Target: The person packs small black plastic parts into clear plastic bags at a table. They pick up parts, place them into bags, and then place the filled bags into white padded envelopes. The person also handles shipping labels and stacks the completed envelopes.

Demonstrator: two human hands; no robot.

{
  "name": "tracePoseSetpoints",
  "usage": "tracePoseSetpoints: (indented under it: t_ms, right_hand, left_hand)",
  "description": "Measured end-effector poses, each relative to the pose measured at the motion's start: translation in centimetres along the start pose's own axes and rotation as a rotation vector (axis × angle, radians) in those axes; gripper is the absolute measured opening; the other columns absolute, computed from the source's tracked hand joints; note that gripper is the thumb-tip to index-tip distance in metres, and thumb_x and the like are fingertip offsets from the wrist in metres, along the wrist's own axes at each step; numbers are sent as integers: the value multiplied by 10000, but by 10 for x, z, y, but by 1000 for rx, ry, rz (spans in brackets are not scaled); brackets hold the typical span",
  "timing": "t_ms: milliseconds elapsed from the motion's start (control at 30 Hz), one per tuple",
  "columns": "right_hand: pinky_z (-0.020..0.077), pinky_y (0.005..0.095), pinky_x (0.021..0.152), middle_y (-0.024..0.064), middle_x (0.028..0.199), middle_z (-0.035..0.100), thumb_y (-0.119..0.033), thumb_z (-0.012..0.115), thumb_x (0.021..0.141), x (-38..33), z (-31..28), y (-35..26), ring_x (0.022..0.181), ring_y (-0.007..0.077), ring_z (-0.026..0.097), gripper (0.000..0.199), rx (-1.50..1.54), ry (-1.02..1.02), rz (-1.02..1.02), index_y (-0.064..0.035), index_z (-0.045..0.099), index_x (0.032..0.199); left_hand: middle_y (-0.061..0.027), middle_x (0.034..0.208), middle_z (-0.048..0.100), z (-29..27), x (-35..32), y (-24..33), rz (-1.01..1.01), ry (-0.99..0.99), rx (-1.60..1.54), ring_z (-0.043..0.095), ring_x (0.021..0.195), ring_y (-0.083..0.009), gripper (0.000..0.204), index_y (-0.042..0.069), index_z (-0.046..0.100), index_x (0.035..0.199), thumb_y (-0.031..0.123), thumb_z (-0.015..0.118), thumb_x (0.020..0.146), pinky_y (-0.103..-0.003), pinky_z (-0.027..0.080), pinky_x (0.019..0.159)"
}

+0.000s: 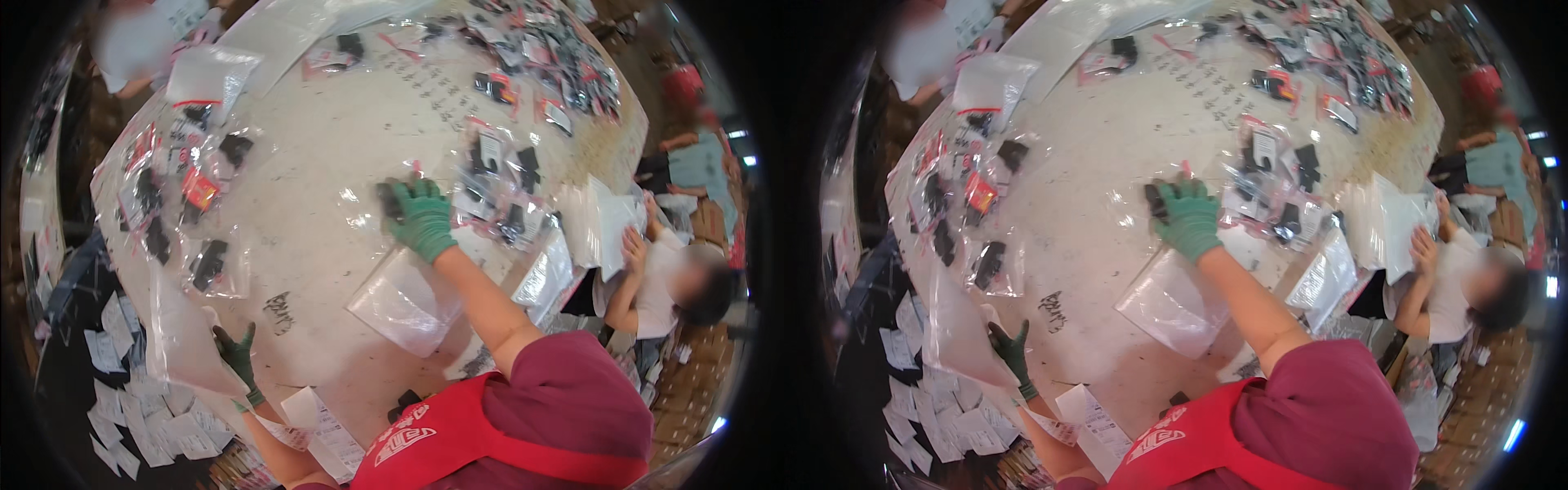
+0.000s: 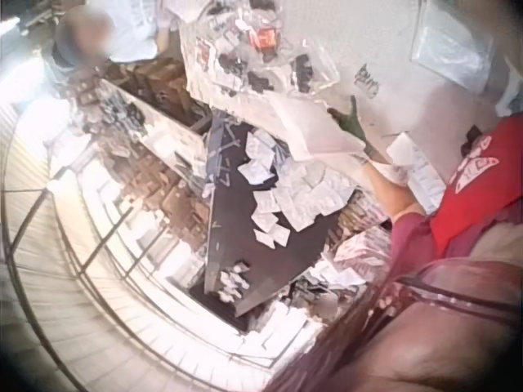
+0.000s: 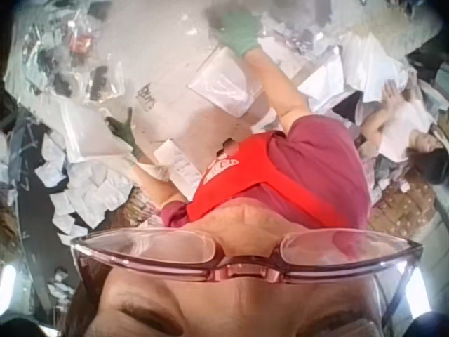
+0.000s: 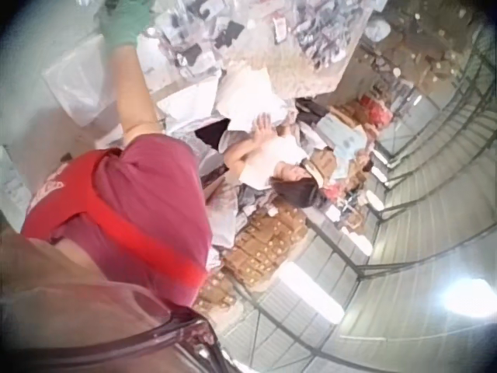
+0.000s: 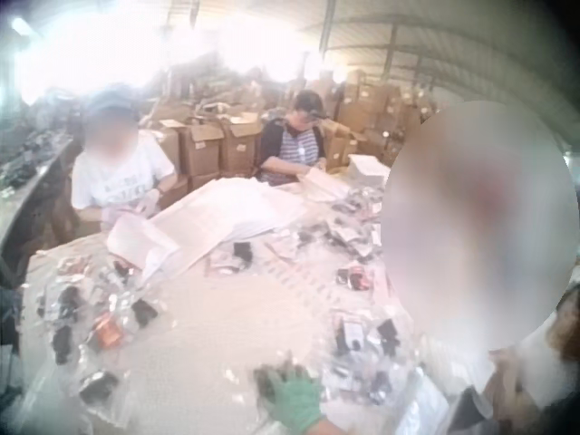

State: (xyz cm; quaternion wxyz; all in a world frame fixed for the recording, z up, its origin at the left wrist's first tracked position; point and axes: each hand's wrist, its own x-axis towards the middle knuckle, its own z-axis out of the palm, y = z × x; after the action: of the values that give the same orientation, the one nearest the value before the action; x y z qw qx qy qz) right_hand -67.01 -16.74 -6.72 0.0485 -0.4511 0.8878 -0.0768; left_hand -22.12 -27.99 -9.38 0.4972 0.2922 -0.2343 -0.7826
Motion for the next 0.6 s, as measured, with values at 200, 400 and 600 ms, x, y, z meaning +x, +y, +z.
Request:
tracePoseSetpoints:
  t_ms: [200, 400, 600]
  right_hand:
    - [442, 422, 851, 115, 1290, 499, -318, 701, 653, -12, -22, -31, 1060, 343, 482, 617, 173, -81, -248, -228, 531, 1239]
    - [390, 466, 935, 118, 1313, 504, -352, 672, 699, -10, -69, 67, 1158, 355, 461, 518, 74, 195, -382, -229, 576, 1193]
    - [258, 510, 1030, 69, 1305, 541, -400, 566, 794, 24, -68, 187, 1309, 246, 401, 401, -303, 287, -331, -362, 562, 1194]
  left_hand:
    - [-138, 1447, 404, 56, 36, -28, 105, -36, 797, 401, 1316, -282, 564, 79, 379, 1418, 408, 452, 966, -523, 279, 1115]
    - [-156, 1395, 431, 110, 90, -18, -112, 42, 18, 448, 1253, -311, 454, -1, 374, 1392, 236, 372, 1005, -540, 345, 1085]
    - [-154, 1405, 425, 119, 87, -27, -104, -25, 249, 438, 1266, -311, 470, 17, 373, 1399, 250, 380, 991, -524, 317, 1103]
